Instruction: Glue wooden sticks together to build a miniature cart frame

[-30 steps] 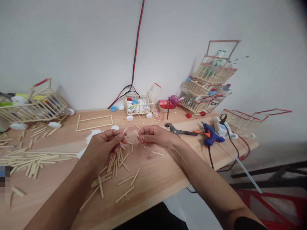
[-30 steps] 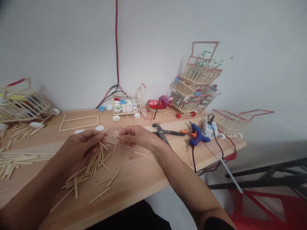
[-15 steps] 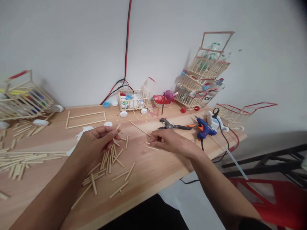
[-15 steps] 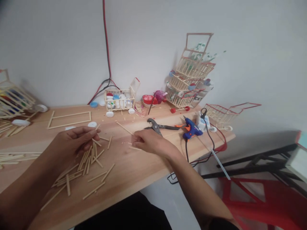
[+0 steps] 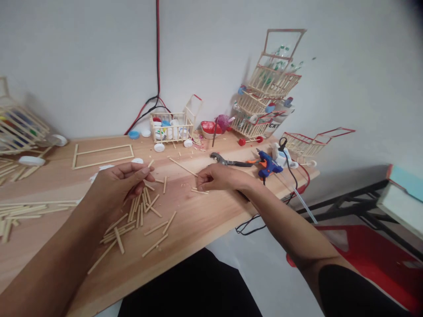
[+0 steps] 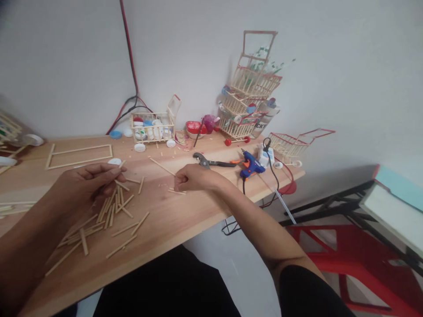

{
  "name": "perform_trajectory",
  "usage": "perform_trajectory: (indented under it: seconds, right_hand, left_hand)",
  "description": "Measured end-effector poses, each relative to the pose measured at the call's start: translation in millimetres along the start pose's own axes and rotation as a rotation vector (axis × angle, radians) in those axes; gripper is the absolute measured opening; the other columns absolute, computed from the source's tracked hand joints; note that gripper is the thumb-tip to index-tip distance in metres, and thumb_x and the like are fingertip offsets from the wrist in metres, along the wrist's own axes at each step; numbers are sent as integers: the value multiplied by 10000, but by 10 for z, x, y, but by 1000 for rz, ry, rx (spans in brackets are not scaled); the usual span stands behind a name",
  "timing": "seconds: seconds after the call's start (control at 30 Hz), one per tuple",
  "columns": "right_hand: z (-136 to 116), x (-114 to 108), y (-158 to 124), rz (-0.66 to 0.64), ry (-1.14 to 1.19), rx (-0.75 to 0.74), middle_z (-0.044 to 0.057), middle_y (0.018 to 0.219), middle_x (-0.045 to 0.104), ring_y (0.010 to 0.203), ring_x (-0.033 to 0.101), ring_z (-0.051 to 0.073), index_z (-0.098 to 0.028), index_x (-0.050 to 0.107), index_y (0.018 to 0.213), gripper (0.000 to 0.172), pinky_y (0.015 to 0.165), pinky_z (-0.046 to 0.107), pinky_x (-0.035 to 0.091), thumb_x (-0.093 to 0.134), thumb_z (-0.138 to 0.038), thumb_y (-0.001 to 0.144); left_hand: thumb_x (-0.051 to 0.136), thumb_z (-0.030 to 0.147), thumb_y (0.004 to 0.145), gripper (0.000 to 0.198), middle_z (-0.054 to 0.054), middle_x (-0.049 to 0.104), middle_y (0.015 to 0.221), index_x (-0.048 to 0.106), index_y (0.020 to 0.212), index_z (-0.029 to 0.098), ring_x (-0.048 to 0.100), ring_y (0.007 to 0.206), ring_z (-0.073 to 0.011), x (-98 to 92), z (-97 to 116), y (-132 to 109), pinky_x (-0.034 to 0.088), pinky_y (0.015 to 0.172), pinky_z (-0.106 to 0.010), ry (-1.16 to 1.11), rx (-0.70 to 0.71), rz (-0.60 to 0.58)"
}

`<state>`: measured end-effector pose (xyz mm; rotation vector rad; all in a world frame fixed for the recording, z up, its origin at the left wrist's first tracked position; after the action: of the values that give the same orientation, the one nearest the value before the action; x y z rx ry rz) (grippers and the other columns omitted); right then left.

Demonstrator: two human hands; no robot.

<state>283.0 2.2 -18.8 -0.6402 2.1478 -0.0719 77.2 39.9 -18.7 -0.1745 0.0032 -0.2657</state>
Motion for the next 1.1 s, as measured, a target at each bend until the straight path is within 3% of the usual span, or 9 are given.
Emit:
perform_trajectory:
  seconds: [0.17,0.33,0.43,0.6,0.73,0.93,1.1]
  right_hand:
    - [-28,2,6,-24,-30,23,-1,686,601,650,521,94,-132,636,745,93,565,196,339,544,-137,739]
    - [10,-4,-12,-5,-13,6,-9,672,579,618,484,86,-136,630,750,89,550,198,328,555,-180,762]
    - [-125,-104,16,144,-1,-47,-15,655,551,594,450,84,-138,619,784,137,538,201,314,543,-250,807]
    - [-632,-209,137,441,145,-202,-32,669,533,598,443,75,-160,567,796,109,549,194,318,518,-251,832]
    - [-874,-204,278,553,159,-280,-33,667,539,593,434,75,-166,575,797,101,548,197,309,521,-245,831]
    - [-761,-215,365,633,189,-279,-38,632,525,553,385,68,-164,587,772,121,541,200,304,544,-264,827]
    - [-712,-184,363,602,215,-285,-46,617,520,545,386,58,-158,588,749,117,533,192,300,542,-237,823]
  left_hand:
    - [721,257,676,156,29,554,496,656,728,126,393,396,-31,-19,-8,20,221,344,-143,-24,-9,19]
    - [731,293,673,195,56,503,432,661,777,143,359,363,-39,-13,-50,40,201,336,-152,-23,-14,4]
    - [729,323,675,206,45,522,452,653,732,140,367,382,-36,-15,-46,46,207,348,-143,-37,12,8]
    - [726,329,685,205,29,546,490,647,718,143,372,399,-45,-1,16,24,232,363,-154,-52,40,-9]
    - [722,344,697,209,11,586,563,652,722,149,393,416,-49,-55,53,6,245,369,-162,-60,55,23]
    - [705,350,724,209,-5,609,661,659,732,145,388,448,-37,-91,49,19,252,397,-163,-64,74,23]
    - [681,361,751,215,21,529,559,662,717,150,368,447,-48,-23,39,18,236,399,-169,-55,54,-27]
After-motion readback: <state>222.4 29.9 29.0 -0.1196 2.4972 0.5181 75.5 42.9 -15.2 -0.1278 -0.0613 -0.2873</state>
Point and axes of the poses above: each hand's wrist, its own y-axis towards the middle knuckle, its own x-axis out of the palm, z = x × y, the point moved 8 cm from there along y, towards the middle knuckle
